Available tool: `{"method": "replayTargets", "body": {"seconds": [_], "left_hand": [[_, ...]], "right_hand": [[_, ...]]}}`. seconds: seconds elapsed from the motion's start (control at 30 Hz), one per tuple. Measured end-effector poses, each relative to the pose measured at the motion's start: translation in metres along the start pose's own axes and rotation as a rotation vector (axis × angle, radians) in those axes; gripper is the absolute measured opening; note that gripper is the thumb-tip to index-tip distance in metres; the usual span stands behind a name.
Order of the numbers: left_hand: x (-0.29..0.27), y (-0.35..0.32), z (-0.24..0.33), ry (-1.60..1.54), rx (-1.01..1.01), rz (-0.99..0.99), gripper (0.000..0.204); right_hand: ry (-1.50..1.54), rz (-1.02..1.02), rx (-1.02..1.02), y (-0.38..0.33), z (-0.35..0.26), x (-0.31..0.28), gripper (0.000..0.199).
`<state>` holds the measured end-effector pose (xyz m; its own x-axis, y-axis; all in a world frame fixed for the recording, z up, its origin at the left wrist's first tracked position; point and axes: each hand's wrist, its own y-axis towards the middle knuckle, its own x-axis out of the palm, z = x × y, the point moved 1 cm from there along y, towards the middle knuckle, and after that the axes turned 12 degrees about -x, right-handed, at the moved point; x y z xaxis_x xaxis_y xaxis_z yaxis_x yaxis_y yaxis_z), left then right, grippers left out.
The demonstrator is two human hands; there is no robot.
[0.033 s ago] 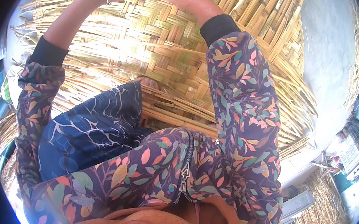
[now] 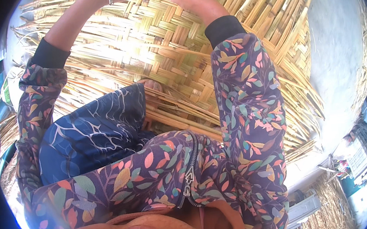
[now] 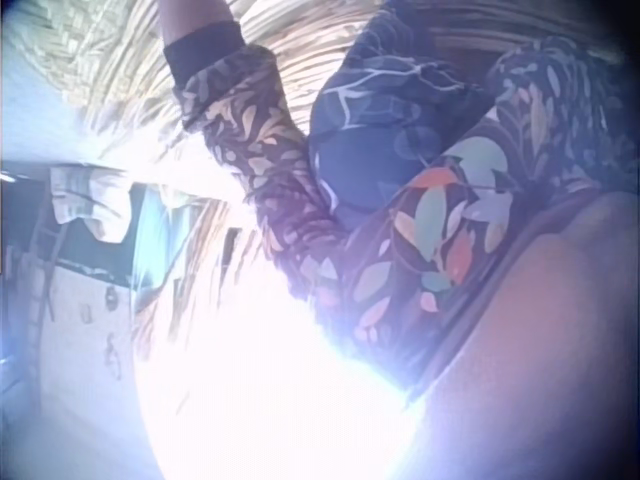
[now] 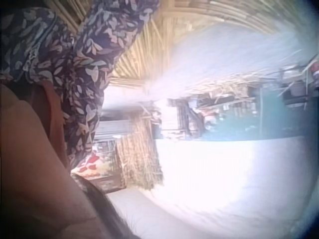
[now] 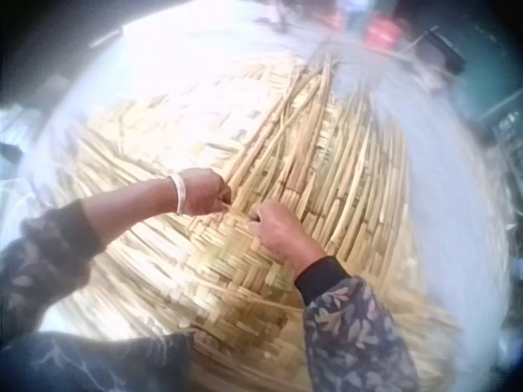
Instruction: The person weaves a large flat basket using dried palm leaves. They interlace the leaves by hand, periodically adjusting the weave and rotating the basket to continue the pattern.
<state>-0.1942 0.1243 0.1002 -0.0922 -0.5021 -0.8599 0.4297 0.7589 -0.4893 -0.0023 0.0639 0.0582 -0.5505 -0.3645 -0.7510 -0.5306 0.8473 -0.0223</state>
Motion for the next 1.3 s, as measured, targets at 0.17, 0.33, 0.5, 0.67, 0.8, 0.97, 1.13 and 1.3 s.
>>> {"method": "replayTargets", "body": {"seconds": [0.17, 0.33, 0.5, 0.67, 0.8, 0.97, 1.13, 1.3], "left_hand": [[0.009, 0.000, -0.013, -0.381, 0.288, 0.424, 0.023], [0.017, 0.013, -0.016, -0.827, 0.049, 0.156, 0.021], [0.051, 0.066, -0.024, -0.976, -0.015, 0.192, 0.021], [0.058, 0.083, -0.007, -0.907, -0.111, 0.412, 0.020], [0.075, 0.104, -0.018, -0.903, -0.054, 0.490, 0.025], [0.064, 0.121, -0.005, -0.722, -0.107, 0.389, 0.040], [0.042, 0.129, 0.003, -0.426, -0.171, -0.024, 0.055], [0.039, 0.127, -0.004, -0.308, -0.226, -0.199, 0.066]], "right_hand": [[-0.117, 0.038, 0.076, 0.004, -0.005, 0.007, 0.027], [-0.121, 0.120, 0.189, 0.004, -0.012, 0.015, 0.025], [-0.208, 0.236, 0.307, 0.005, -0.004, 0.031, 0.024], [-0.216, 0.382, 0.342, 0.001, -0.003, 0.037, 0.025], [-0.051, 0.504, 0.386, -0.002, -0.012, 0.033, 0.023], [0.089, 0.636, 0.413, -0.009, -0.007, 0.031, 0.024], [0.151, 0.712, 0.428, -0.013, -0.015, 0.028, 0.027], [0.164, 0.771, 0.451, -0.013, -0.007, 0.035, 0.028]]}}
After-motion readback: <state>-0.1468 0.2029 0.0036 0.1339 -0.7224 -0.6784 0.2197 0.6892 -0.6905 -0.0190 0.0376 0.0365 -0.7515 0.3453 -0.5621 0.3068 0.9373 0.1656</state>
